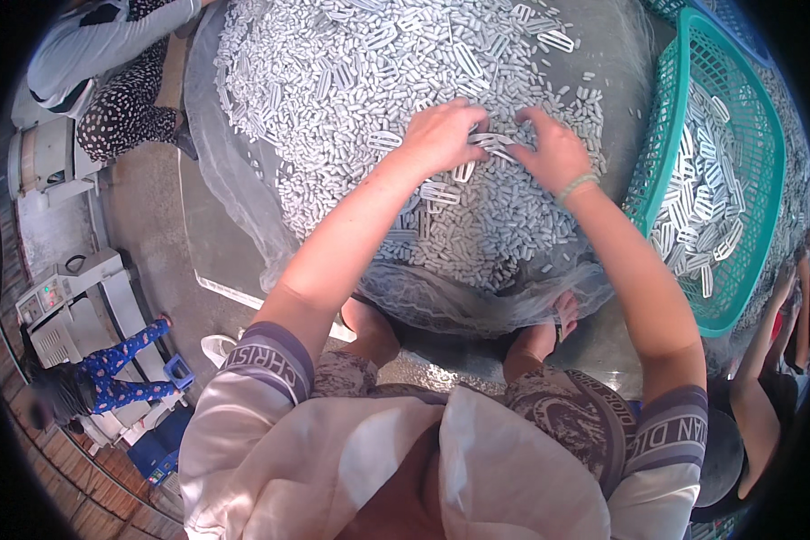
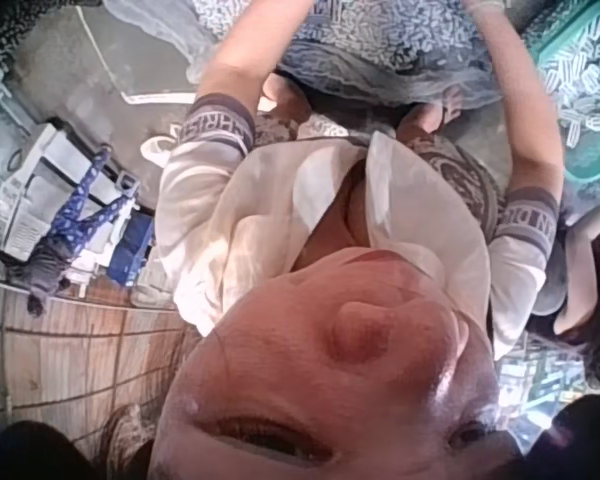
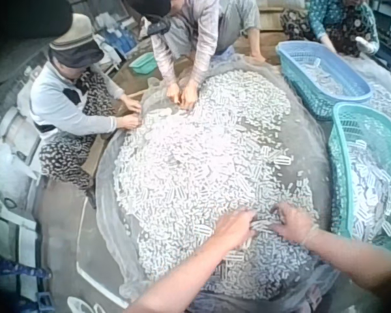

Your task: The person sorts small white plastic fasteners from a large pile on a mesh sheet, picking them up by hand and placing them into a green basket. The person works continuously, handling fasteners one at a time or in small handfuls.

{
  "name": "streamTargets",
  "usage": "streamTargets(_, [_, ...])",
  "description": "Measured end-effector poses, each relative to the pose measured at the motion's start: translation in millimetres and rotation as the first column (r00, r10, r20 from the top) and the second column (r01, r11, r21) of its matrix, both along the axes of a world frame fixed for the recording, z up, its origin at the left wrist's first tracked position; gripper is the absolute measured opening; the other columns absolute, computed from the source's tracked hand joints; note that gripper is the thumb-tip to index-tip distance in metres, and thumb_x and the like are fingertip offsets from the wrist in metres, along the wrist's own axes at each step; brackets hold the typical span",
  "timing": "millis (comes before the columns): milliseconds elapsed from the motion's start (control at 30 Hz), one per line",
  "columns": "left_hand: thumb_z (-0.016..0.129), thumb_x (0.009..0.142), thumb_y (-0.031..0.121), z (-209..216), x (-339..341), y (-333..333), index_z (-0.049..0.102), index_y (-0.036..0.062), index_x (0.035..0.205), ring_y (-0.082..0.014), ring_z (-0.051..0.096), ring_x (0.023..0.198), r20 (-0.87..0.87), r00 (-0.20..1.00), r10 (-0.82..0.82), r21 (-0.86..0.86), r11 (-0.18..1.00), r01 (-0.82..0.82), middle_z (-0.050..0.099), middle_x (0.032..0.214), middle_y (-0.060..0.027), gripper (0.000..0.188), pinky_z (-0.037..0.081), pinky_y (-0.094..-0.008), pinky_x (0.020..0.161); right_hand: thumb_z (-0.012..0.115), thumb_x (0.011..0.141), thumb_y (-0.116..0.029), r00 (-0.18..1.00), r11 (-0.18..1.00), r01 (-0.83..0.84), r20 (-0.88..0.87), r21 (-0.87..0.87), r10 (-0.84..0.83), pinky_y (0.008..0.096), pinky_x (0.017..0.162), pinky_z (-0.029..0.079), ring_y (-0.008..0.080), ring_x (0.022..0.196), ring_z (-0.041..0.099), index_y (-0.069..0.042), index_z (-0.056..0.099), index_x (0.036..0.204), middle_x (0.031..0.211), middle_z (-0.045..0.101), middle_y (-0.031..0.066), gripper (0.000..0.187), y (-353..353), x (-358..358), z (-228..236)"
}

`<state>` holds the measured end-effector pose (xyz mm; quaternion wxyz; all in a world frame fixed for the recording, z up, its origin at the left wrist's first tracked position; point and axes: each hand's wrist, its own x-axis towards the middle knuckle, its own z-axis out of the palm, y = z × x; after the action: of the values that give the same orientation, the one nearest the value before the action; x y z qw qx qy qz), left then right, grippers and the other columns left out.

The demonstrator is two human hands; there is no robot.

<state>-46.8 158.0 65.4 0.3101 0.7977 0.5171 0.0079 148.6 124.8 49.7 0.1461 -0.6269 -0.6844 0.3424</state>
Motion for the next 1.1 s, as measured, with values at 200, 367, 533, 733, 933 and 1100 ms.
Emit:
streamTargets(200, [0.065,0.066,0.017,8,-19,12,0.055,0.0103,0.084,-0.0319,0.059,0.081,0.141,0.973,0.182,-0.146,0.976,-0.161,0.061,0.081,-0.0126,0.021,0.047,-0.0417,0.068,0.073,0.068,-0.029,0.955,0.992,-0.118,0.269,-0.050,0.127,0.0388,0.074,0.049,0.0292,0.088,0.061,-0.012,0.058,0.101,0.093,0.063,0.0114,0.040,-2,-21,9])
streamTargets(367, [0.068,0.067,0.016,5,-5,-24,0.050,0.0059,0.097,-0.0319,0.061,0.084,-0.103,0.995,0.017,-0.055,0.998,-0.023,0.061,0.085,-0.0150,0.037,0.049,-0.0405,0.071,0.072,0.069,-0.030,0.950,0.988,-0.095,0.285,-0.121,0.126,0.0392,0.074,0.049,0.0291,0.087,0.061,-0.012,0.058,0.101,0.090,0.064,0.0105,0.039,7,-17,1])
streamTargets(533, [0.069,0.067,0.018,-1,-7,-36,0.051,0.0048,0.095,-0.0317,0.059,0.087,-0.044,0.999,0.008,0.044,0.999,-0.006,0.056,0.095,-0.0132,0.035,0.048,-0.0412,0.072,0.067,0.074,-0.025,0.986,0.991,-0.136,0.100,0.012,0.134,0.0386,0.070,0.047,0.0309,0.081,0.060,-0.008,0.061,0.091,0.087,0.064,0.0113,0.025,10,3,-16])
streamTargets(733, [0.065,0.062,0.013,13,-46,-9,0.056,0.0088,0.091,-0.0240,0.060,0.078,0.205,0.959,0.194,-0.249,0.958,-0.141,0.061,0.084,-0.0127,0.030,0.047,-0.0326,0.071,0.061,0.082,-0.021,0.899,0.927,0.003,-0.405,-0.376,-0.168,0.0282,0.055,0.044,0.0149,0.069,0.062,0.000,0.058,0.088,0.082,0.064,0.0079,0.022,16,20,-9])
streamTargets(933, [0.069,0.064,0.026,23,-95,2,0.059,0.0103,0.095,-0.0271,0.060,0.082,-0.292,0.956,-0.028,-0.067,0.998,0.008,0.063,0.085,-0.0116,0.037,0.048,-0.0368,0.074,0.047,0.081,-0.016,0.239,0.679,-0.443,-0.808,-0.585,-0.539,0.0207,0.053,0.045,0.0198,0.076,0.064,-0.004,0.048,0.101,0.100,0.061,0.0188,0.023,8,7,17])
streamTargets(1100, [0.069,0.066,0.026,12,-112,-8,0.058,0.0083,0.092,-0.0251,0.061,0.080,-0.103,0.991,0.085,-0.091,0.991,-0.094,0.063,0.082,-0.0113,0.034,0.048,-0.0345,0.073,0.050,0.076,-0.011,0.187,0.638,-0.527,-0.809,-0.561,-0.557,0.0238,0.053,0.041,0.0175,0.062,0.055,-0.006,0.048,0.103,0.080,0.057,0.0124,0.028,-3,-23,13])
